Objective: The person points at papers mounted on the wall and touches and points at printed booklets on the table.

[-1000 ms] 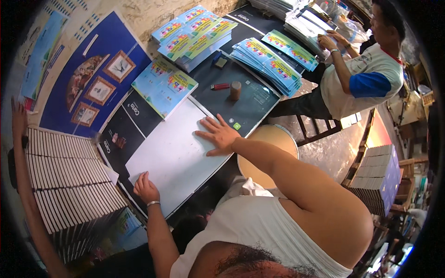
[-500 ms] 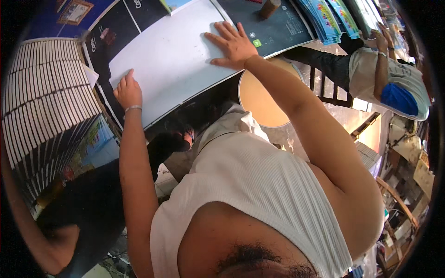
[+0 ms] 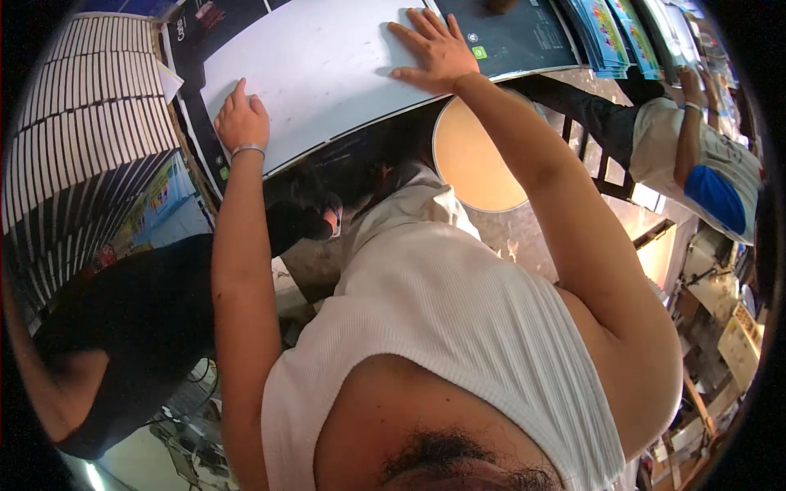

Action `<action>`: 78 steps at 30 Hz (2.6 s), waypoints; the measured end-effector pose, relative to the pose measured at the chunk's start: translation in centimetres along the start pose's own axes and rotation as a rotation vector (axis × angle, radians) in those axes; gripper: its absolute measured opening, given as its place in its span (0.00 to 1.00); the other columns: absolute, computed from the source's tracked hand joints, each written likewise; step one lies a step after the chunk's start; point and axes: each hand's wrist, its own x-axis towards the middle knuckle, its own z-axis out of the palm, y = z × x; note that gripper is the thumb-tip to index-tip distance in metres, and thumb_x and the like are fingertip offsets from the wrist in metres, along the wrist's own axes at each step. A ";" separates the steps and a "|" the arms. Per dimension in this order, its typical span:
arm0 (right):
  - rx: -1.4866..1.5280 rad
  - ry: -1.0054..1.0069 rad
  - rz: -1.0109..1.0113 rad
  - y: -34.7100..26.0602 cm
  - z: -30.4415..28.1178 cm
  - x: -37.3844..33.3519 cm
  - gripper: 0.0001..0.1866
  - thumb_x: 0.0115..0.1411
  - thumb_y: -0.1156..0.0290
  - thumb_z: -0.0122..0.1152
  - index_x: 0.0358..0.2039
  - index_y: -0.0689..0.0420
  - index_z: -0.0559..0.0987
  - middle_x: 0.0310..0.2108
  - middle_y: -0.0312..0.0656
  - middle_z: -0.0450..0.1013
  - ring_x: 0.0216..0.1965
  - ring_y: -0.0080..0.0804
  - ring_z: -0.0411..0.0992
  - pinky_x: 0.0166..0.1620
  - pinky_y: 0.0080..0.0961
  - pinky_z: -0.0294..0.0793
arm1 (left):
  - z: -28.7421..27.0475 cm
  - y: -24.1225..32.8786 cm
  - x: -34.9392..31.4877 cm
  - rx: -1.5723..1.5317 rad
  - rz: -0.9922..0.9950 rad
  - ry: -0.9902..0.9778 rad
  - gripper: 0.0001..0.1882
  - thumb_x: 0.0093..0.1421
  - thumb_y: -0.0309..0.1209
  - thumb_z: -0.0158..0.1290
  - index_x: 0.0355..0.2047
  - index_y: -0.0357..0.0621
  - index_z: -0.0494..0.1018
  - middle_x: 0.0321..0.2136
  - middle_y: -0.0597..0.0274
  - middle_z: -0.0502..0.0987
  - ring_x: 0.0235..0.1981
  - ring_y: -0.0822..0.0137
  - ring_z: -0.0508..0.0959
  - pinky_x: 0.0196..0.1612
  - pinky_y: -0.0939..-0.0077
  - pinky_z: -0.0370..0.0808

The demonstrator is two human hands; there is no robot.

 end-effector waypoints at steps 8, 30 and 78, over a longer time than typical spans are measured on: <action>0.064 -0.281 0.056 -0.8 -2.4 1.2 0.52 0.60 0.34 0.64 0.78 0.41 0.58 0.80 0.52 0.48 0.81 0.53 0.41 0.80 0.56 0.37 | 0.3 0.1 -1.0 -0.024 -0.019 -0.017 0.25 0.70 0.44 0.52 0.66 0.58 0.72 0.59 0.55 0.79 0.62 0.50 0.76 0.66 0.50 0.67; 0.134 -0.145 0.017 0.4 -0.9 0.9 0.51 0.54 0.37 0.70 0.76 0.35 0.63 0.78 0.49 0.53 0.80 0.54 0.45 0.79 0.61 0.40 | 1.2 0.3 -1.9 -0.136 -0.022 0.129 0.24 0.69 0.43 0.55 0.63 0.53 0.75 0.63 0.56 0.74 0.65 0.51 0.71 0.69 0.45 0.61; 0.161 -0.258 0.058 -0.2 -1.9 1.3 0.57 0.47 0.47 0.79 0.76 0.43 0.63 0.79 0.57 0.49 0.80 0.56 0.42 0.78 0.63 0.34 | -2.3 1.1 -1.1 -0.334 -0.046 0.063 0.26 0.60 0.39 0.62 0.59 0.50 0.74 0.57 0.57 0.75 0.62 0.52 0.72 0.65 0.45 0.63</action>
